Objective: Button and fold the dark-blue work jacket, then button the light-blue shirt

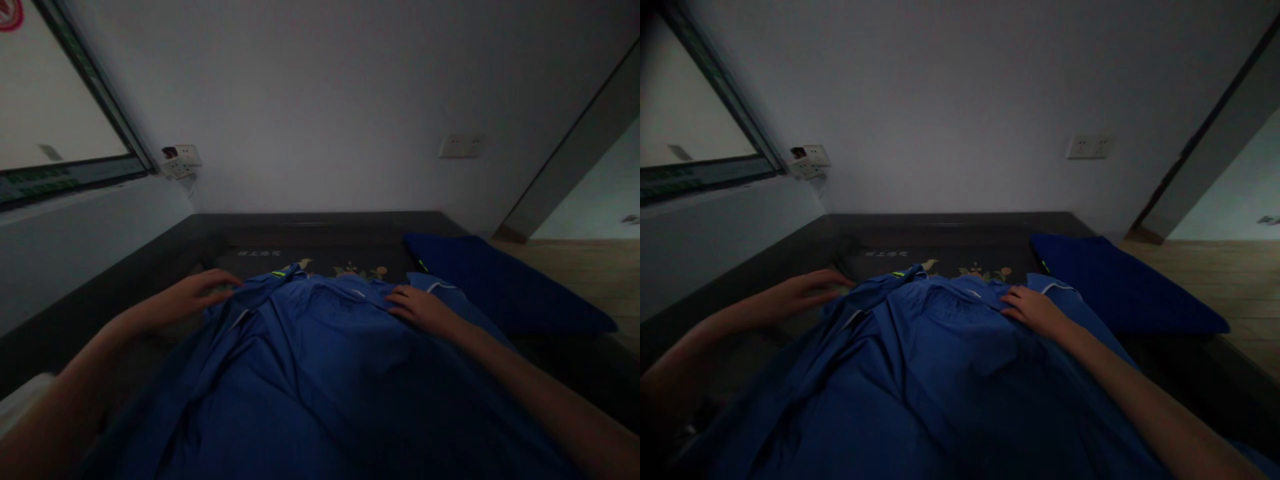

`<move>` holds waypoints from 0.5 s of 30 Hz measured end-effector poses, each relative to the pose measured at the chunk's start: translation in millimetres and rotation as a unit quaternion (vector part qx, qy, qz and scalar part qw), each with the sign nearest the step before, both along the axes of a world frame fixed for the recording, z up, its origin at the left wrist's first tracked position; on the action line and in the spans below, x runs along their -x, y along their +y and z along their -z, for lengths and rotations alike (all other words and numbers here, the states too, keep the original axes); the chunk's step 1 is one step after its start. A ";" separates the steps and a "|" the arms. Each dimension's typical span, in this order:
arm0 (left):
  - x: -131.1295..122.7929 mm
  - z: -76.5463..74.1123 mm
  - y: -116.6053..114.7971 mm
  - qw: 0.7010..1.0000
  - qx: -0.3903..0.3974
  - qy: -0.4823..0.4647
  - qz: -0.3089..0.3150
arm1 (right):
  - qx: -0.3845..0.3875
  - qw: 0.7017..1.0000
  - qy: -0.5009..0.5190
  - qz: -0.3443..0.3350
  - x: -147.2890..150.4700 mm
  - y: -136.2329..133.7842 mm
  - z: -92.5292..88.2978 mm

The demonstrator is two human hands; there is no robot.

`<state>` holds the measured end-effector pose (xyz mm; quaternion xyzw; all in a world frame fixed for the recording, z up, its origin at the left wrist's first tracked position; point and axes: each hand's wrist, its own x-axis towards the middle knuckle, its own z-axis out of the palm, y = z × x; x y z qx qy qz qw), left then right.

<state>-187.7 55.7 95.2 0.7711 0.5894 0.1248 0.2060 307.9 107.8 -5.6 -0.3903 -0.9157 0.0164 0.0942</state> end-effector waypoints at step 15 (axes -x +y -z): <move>-104.1 90.7 142.8 0.997 0.010 0.058 -0.057 | 0.156 0.970 -0.058 0.179 16.9 86.2 -2.0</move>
